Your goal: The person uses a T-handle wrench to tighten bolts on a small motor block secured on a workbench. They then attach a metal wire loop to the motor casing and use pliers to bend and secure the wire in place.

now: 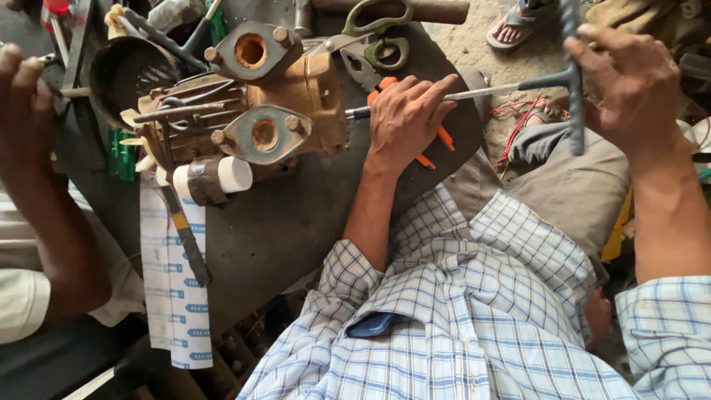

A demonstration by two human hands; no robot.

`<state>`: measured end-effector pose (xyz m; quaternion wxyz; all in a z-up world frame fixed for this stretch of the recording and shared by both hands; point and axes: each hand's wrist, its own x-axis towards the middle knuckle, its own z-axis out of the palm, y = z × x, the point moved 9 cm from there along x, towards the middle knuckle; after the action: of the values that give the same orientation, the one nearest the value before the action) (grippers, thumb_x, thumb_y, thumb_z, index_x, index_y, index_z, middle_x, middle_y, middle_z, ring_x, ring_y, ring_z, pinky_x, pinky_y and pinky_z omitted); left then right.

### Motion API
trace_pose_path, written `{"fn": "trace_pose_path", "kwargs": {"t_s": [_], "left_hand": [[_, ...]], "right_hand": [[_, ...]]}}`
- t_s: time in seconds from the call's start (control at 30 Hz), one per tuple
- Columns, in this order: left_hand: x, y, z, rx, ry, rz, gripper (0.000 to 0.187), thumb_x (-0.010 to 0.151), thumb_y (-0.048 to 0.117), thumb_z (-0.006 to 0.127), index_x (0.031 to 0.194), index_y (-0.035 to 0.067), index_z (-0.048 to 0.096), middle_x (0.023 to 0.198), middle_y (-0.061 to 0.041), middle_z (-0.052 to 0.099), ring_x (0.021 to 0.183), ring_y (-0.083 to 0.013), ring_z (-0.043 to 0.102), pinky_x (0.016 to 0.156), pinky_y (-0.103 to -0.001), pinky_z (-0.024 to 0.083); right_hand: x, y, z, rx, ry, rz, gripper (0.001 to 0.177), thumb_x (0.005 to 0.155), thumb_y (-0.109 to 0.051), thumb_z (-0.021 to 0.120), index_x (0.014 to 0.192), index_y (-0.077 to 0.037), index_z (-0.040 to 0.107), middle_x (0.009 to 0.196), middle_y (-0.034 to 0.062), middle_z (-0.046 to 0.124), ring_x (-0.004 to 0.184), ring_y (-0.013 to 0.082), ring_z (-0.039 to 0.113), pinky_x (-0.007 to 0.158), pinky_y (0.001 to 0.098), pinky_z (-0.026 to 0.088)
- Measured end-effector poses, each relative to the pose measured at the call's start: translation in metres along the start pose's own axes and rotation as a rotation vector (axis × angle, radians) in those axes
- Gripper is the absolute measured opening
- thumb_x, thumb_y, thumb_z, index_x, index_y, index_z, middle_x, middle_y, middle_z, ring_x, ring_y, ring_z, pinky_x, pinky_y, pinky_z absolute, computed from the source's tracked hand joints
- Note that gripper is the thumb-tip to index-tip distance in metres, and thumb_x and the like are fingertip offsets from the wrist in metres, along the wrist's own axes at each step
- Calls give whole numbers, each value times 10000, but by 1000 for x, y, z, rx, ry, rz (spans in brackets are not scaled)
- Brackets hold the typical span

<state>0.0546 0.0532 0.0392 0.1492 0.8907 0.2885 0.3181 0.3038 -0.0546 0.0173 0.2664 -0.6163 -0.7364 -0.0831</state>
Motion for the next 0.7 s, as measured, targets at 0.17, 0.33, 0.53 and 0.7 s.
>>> {"fn": "trace_pose_path", "kwargs": {"t_s": [0.17, 0.33, 0.53, 0.7], "left_hand": [[0, 2, -2, 4, 1, -3, 372, 916, 258, 773, 1260, 146, 691, 896, 21, 688, 868, -190, 630, 803, -368, 511], [0, 1, -1, 1, -14, 10, 379, 917, 255, 778, 1267, 134, 695, 873, 13, 673, 843, -194, 618, 789, -369, 506], [2, 0, -1, 10, 0, -1, 380, 906, 251, 784, 1256, 135, 695, 858, 18, 668, 835, -192, 623, 779, -375, 509], [2, 1, -5, -8, 14, 2, 360, 916, 229, 785, 1251, 136, 693, 873, 18, 677, 838, -192, 628, 776, -370, 510]], "right_hand": [[-29, 62, 59, 471, -320, 612, 708, 1085, -656, 393, 852, -81, 736, 756, 83, 658, 737, 275, 622, 707, 389, 499], [-43, 76, 55, 225, -240, 590, 631, 1137, -560, 388, 969, -13, 653, 839, 114, 590, 759, 225, 581, 725, 368, 472], [-3, -8, -7, -294, 0, -132, 656, 1028, -624, 585, 1406, -102, 706, 1366, 146, 743, 1108, 278, 693, 1017, 389, 511], [16, -3, -8, -42, -67, -31, 650, 1054, -687, 549, 1206, -99, 779, 1066, 137, 734, 944, 308, 677, 848, 403, 498]]}}
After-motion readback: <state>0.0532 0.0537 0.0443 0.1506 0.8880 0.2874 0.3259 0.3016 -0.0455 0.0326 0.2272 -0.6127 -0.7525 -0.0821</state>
